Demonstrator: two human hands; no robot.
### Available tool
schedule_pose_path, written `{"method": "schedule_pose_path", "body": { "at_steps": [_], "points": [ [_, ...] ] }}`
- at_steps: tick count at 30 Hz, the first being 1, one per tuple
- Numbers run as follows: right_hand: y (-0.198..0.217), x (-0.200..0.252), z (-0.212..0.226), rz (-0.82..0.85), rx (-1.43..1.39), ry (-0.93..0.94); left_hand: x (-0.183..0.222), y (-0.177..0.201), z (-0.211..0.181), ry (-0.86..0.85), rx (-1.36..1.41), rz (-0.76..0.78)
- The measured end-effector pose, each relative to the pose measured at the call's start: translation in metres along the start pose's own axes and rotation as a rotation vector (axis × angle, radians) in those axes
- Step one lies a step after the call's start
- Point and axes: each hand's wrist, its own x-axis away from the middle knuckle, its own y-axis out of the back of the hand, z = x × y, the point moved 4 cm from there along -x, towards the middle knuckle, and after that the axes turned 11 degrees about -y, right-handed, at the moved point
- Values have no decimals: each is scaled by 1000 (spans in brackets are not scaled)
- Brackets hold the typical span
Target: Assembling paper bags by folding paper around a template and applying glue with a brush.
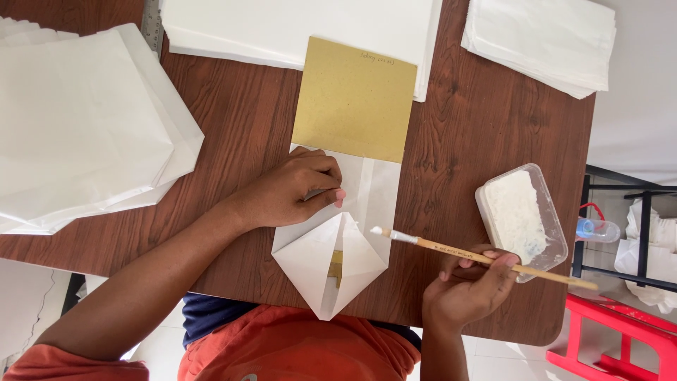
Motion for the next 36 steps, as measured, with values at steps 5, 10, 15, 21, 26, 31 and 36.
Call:
{"method": "schedule_pose_path", "body": {
  "at_steps": [5,10,15,21,26,31,36],
  "points": [
    [-7,0,-15,280,193,-121,-1,0,0,-16,-14,-4],
    [-9,7,-6,140,269,81,0,0,-2,-16,-12,3],
    [-3,4,-3,44,230,100,-1,0,-2,-18,-12,13],
    [-16,9,-4,134,358,-36,-2,0,-3,-46,-37,-9],
    [-12,3,-6,69,186,-202,-1,0,-3,-31,-41,-3],
    [-4,-12,-10,49,14,-376,-2,1,-5,-41,-39,-7],
    [13,-36,19,56,-59,-317,-2,6,-14,-46,14,-19]
  ]
}}
